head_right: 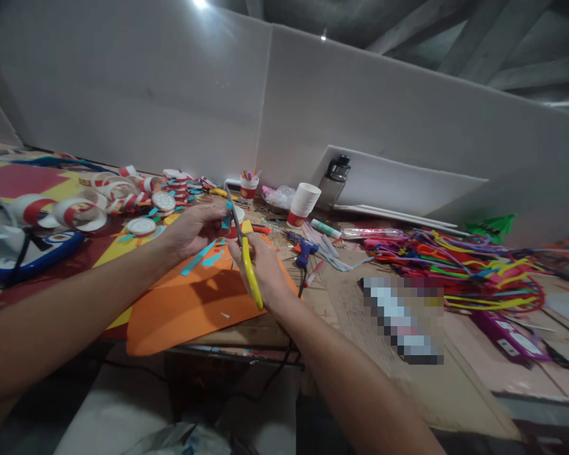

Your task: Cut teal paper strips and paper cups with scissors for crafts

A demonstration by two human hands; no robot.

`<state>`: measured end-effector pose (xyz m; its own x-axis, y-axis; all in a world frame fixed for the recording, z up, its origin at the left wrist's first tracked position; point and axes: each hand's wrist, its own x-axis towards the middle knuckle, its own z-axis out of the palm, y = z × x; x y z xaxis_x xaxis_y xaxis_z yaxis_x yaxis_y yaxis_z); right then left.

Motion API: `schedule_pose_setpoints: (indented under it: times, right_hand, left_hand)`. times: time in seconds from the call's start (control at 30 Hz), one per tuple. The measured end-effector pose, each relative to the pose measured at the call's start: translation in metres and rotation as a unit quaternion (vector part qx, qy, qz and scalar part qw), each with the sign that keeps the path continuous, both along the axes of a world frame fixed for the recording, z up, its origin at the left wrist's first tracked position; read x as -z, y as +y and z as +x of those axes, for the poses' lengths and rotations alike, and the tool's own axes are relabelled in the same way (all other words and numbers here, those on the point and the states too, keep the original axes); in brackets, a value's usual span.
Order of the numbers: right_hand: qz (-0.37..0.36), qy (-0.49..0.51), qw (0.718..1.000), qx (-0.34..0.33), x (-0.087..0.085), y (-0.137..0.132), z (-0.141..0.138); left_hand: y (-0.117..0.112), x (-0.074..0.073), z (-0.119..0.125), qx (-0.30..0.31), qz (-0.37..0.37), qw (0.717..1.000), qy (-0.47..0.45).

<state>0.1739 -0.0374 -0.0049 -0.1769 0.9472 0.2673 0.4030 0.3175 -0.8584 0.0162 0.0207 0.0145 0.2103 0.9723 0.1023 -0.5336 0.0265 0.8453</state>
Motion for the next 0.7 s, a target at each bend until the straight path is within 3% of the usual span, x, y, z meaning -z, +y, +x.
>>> schedule_pose_setpoints:
  times: [0.43, 0.57, 0.7]
  right_hand:
    - [-0.029, 0.048, 0.998, 0.011, 0.013, -0.001, -0.001]
    - [-0.030, 0.141, 0.989, -0.002, 0.004, 0.002, -0.001]
    - [0.002, 0.195, 0.981, 0.018, -0.005, 0.009, 0.001]
  left_hand:
    - [0.001, 0.001, -0.003, 0.014, 0.000, 0.999, 0.036]
    - [-0.006, 0.000, -0.001, -0.009, 0.095, 0.988, 0.125]
    - [-0.016, 0.001, 0.005, -0.091, 0.213, 0.939, 0.255]
